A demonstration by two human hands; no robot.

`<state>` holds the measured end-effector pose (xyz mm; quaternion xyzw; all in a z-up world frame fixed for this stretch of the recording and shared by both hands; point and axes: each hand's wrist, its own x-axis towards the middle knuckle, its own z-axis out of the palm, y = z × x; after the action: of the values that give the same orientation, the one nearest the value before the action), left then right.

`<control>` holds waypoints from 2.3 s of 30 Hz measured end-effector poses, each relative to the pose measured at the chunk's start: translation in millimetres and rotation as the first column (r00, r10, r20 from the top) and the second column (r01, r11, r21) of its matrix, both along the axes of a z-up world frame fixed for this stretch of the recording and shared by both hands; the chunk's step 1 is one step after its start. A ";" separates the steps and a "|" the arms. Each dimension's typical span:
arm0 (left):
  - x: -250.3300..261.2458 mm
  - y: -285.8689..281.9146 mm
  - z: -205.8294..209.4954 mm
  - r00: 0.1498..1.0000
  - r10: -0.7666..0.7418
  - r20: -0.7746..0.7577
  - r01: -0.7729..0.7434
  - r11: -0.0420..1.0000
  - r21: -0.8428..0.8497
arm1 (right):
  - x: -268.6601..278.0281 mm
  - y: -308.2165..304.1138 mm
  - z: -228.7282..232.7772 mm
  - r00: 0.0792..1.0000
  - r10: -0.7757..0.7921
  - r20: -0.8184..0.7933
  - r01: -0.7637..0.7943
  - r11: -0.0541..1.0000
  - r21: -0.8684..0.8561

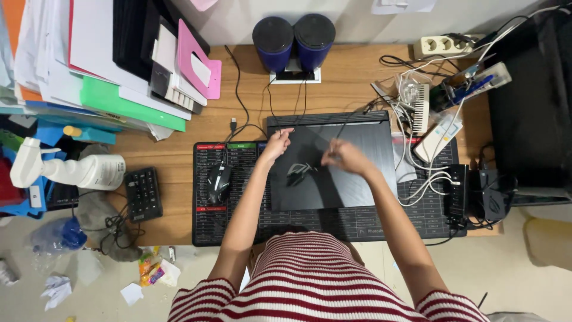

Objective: Organizing and taping electronic cables to a desk and laptop.

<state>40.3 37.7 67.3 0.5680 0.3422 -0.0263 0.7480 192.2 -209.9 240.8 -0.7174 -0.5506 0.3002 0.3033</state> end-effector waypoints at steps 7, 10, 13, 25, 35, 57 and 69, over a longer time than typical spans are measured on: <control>-12.5 19.6 -5.8 0.987 0.089 0.134 -0.073 0.990 -0.122 | 46.8 80.7 33.9 0.919 -0.382 0.094 0.330 0.880 0.342; -14.0 10.9 3.1 0.993 0.087 0.084 -0.078 0.992 -0.100 | 51.5 109.1 30.4 0.846 -0.533 0.011 0.495 0.792 0.357; -15.5 6.6 -5.6 0.992 0.110 0.069 -0.100 0.986 -0.137 | 52.7 131.2 33.3 0.790 -0.611 0.060 0.557 0.754 0.348; -1.9 -5.9 54.3 0.999 -0.008 0.051 0.018 0.979 -0.203 | 115.7 181.7 -27.5 0.720 -0.626 -0.300 0.679 0.724 0.120; 19.7 -14.5 72.2 0.937 -0.298 0.180 0.312 0.948 -0.053 | 150.1 180.2 -96.9 0.687 -0.435 -0.582 0.654 0.719 0.235; 11.6 -34.3 1.5 0.959 0.259 0.111 -0.210 0.919 -0.335 | -25.4 84.1 -68.8 0.902 -0.331 0.276 0.355 0.934 -0.042; 30.0 -47.1 11.6 0.958 0.218 0.187 -0.207 0.976 -0.074 | -48.0 92.3 -80.2 0.918 -0.252 0.305 0.323 0.923 -0.208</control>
<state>70.2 -9.4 78.8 0.5077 0.3260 0.1004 0.7911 144.2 -117.7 160.5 -0.8584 -0.4315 0.2184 0.1711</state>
